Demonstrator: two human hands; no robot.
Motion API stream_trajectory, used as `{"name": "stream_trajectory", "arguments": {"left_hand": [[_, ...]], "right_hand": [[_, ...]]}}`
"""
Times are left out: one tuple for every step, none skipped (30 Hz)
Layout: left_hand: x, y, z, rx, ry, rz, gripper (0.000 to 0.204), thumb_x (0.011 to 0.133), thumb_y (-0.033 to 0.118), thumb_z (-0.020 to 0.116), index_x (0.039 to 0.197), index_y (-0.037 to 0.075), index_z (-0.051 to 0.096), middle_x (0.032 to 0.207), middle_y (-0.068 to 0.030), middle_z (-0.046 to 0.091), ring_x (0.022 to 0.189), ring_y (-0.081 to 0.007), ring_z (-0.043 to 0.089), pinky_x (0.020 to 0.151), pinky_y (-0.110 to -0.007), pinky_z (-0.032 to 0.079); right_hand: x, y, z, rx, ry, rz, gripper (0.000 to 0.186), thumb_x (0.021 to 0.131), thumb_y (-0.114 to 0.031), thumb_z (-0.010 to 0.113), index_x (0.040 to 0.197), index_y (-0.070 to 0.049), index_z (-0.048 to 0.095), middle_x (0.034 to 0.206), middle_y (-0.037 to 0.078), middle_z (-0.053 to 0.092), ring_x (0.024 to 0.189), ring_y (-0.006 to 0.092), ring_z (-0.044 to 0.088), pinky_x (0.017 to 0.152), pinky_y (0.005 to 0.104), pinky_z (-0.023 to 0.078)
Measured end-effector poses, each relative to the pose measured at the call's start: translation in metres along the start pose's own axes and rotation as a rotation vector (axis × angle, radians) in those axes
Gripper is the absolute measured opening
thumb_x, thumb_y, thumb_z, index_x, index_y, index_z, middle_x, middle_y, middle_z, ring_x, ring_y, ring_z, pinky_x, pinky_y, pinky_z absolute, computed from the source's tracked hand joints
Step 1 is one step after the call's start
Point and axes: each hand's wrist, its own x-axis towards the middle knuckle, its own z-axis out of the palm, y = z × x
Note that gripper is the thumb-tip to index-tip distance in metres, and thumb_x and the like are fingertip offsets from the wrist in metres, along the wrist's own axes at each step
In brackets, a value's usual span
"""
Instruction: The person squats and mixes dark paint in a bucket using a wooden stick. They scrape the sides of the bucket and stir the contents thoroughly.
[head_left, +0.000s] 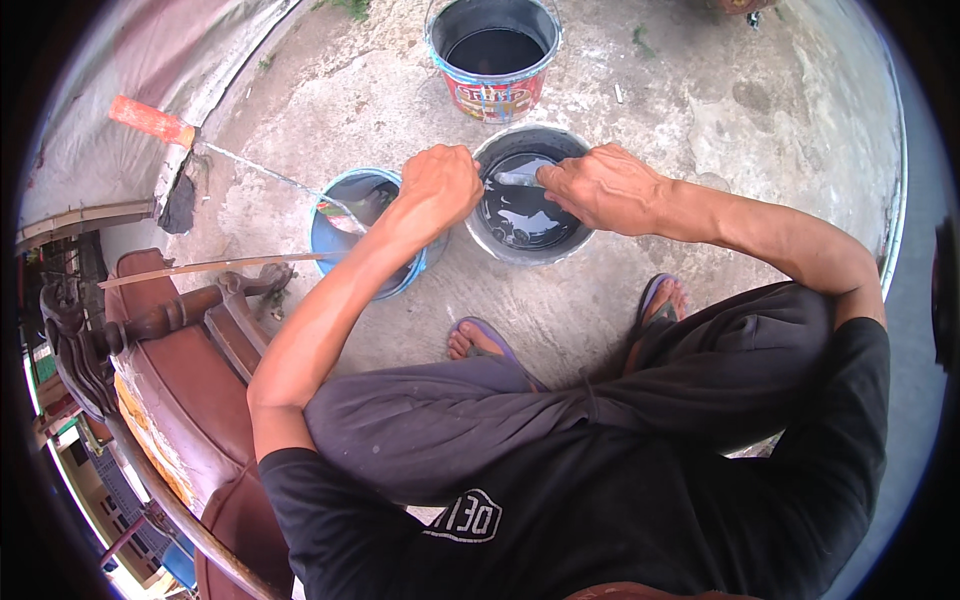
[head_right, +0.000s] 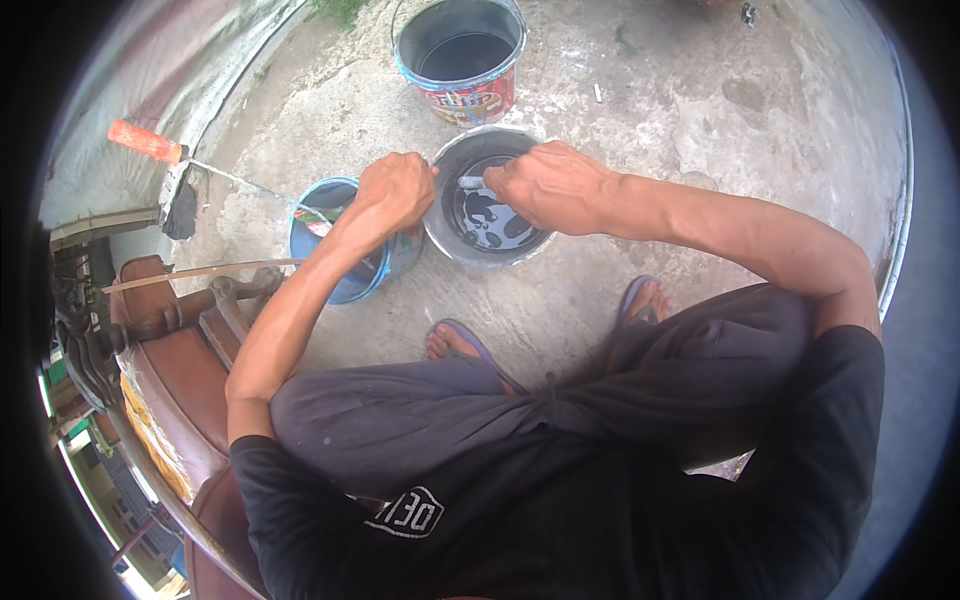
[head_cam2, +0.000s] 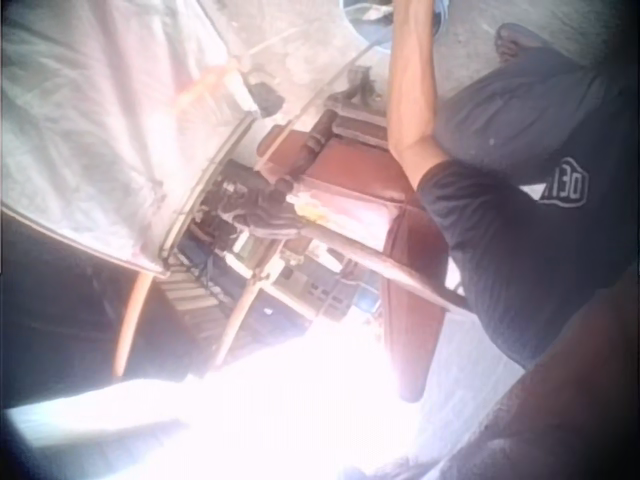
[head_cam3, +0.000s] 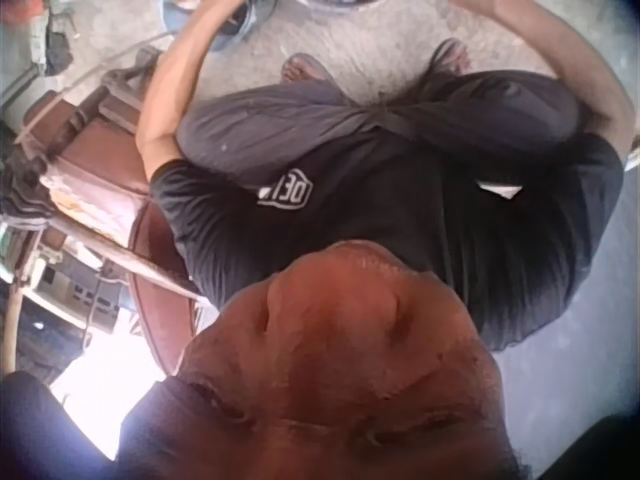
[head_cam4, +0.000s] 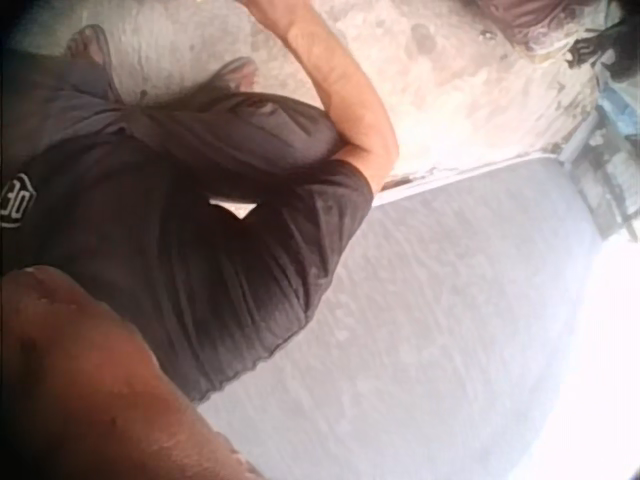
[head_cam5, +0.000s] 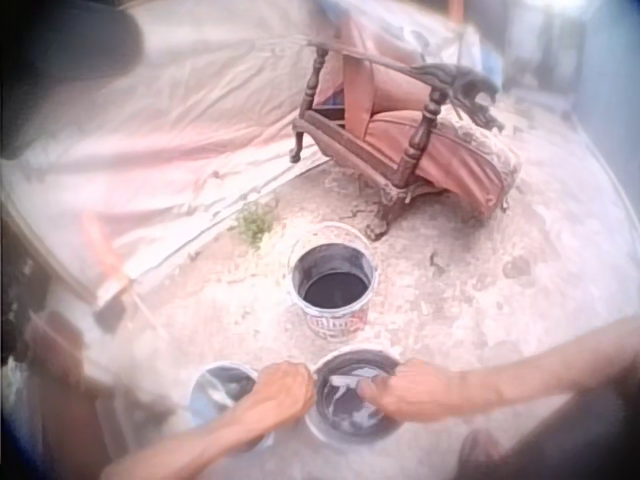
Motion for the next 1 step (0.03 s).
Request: {"name": "stream_trajectory", "arguments": {"left_hand": [[0.0005, -0.0003, 0.0006, 0.002, -0.014, -0.039, 0.030, 0.094, 0.023, 0.066, 0.084, -0.005, 0.071, 0.078, -0.0276, 0.072, 0.079, -0.0450, 0.073, 0.073, -0.051, 0.059]], "right_hand": [[-0.0016, 0.0023, 0.0062, -0.014, -0.012, 0.021, 0.025, 0.091, -0.011, 0.071, 0.111, 0.001, 0.064, 0.081, 0.022, 0.073, 0.074, 0.0398, 0.073, 0.067, 0.0496, 0.058]]}}
